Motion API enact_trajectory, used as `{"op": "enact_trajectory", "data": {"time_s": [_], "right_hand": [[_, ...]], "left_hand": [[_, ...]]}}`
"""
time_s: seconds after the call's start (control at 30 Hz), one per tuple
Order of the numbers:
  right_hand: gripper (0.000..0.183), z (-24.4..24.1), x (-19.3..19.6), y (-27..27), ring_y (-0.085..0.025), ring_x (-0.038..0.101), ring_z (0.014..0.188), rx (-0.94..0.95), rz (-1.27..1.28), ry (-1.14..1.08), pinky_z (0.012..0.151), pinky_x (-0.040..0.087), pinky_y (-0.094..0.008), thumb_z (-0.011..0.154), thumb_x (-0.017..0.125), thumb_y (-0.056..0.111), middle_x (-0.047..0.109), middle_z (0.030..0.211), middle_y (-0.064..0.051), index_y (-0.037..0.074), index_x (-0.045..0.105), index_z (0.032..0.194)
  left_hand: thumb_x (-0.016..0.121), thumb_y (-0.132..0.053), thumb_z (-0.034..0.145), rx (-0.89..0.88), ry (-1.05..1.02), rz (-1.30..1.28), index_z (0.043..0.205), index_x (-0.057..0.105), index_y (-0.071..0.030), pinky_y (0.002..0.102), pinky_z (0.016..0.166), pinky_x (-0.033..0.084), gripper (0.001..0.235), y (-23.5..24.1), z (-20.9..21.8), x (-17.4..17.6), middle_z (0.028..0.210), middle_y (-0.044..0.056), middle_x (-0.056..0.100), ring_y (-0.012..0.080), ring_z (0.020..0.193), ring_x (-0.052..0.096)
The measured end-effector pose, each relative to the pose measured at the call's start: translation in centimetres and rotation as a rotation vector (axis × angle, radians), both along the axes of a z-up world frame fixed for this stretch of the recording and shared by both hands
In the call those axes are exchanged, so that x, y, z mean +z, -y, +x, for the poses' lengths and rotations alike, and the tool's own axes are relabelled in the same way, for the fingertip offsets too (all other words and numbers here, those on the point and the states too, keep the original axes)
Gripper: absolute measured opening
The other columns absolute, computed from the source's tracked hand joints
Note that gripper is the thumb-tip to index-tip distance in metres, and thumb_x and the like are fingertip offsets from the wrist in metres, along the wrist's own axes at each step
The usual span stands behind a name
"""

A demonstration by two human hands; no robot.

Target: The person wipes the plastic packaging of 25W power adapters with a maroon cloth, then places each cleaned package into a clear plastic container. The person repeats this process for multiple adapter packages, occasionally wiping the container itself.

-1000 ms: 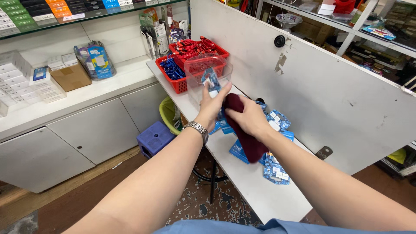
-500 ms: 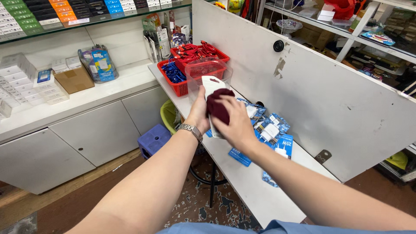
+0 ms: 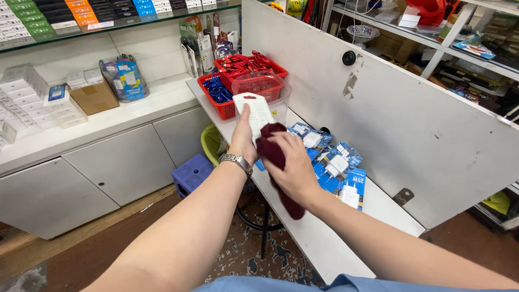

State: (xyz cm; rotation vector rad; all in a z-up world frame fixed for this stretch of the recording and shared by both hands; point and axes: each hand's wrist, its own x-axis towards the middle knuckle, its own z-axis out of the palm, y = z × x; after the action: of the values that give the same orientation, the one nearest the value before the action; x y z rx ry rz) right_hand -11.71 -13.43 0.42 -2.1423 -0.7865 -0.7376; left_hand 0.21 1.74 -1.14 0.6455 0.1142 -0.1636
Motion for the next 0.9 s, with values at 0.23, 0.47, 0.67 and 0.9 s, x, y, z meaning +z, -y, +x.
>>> {"op": "enact_trajectory", "data": {"time_s": [0.23, 0.47, 0.67, 0.9], "right_hand": [[0.039, -1.5, 0.3, 2.3, -0.033, 0.064, 0.115, -0.159, 0.267, -0.346, 0.1, 0.049, -0.04, 0.092, 0.069, 0.022, 0.062, 0.122, -0.015, 0.004, 0.059, 0.125], [0.037, 0.5, 0.7, 4.0, -0.028, 0.07, 0.112, -0.228, 0.081, -0.503, 0.097, 0.054, -0.038, 0.092, 0.069, 0.029, 0.071, 0.121, -0.011, 0.012, 0.063, 0.124], [0.056, 1.4, -6.2, 10.2, -0.042, 0.063, 0.113, -0.35, -0.574, 0.166, 0.084, 0.05, -0.063, 0.076, 0.06, 0.073, 0.067, 0.121, -0.015, 0.033, 0.069, 0.114], [0.067, 6.3, -6.7, 9.5, -0.029, 0.073, 0.094, -0.409, -0.528, -0.748, 0.095, 0.059, -0.042, 0.103, 0.054, 0.066, 0.082, 0.102, -0.017, 0.006, 0.081, 0.11]], "left_hand": [[0.059, -0.032, 0.097, 0.352, -0.051, -0.082, 0.136, 0.053, -0.01, 0.055, 0.098, 0.055, 0.046, -3.4, 1.5, -2.4, 0.131, 0.013, 0.065, 0.0343, 0.116, 0.066], [0.064, -0.016, 0.094, 0.36, -0.13, -0.057, 0.136, 0.054, -0.004, 0.053, 0.095, 0.058, 0.045, -0.7, 0.5, -4.5, 0.13, 0.015, 0.067, 0.0358, 0.115, 0.068], [0.048, -0.04, 0.101, 0.335, -0.136, 0.012, 0.136, 0.054, -0.004, 0.044, 0.096, 0.052, 0.05, -1.5, 0.2, -3.2, 0.127, 0.014, 0.064, 0.0292, 0.112, 0.063], [0.042, -0.025, 0.095, 0.234, 0.057, 0.89, 0.14, 0.056, -0.017, 0.041, 0.09, 0.054, 0.048, 0.1, -1.0, -3.3, 0.123, 0.015, 0.069, 0.026, 0.103, 0.068]]}}
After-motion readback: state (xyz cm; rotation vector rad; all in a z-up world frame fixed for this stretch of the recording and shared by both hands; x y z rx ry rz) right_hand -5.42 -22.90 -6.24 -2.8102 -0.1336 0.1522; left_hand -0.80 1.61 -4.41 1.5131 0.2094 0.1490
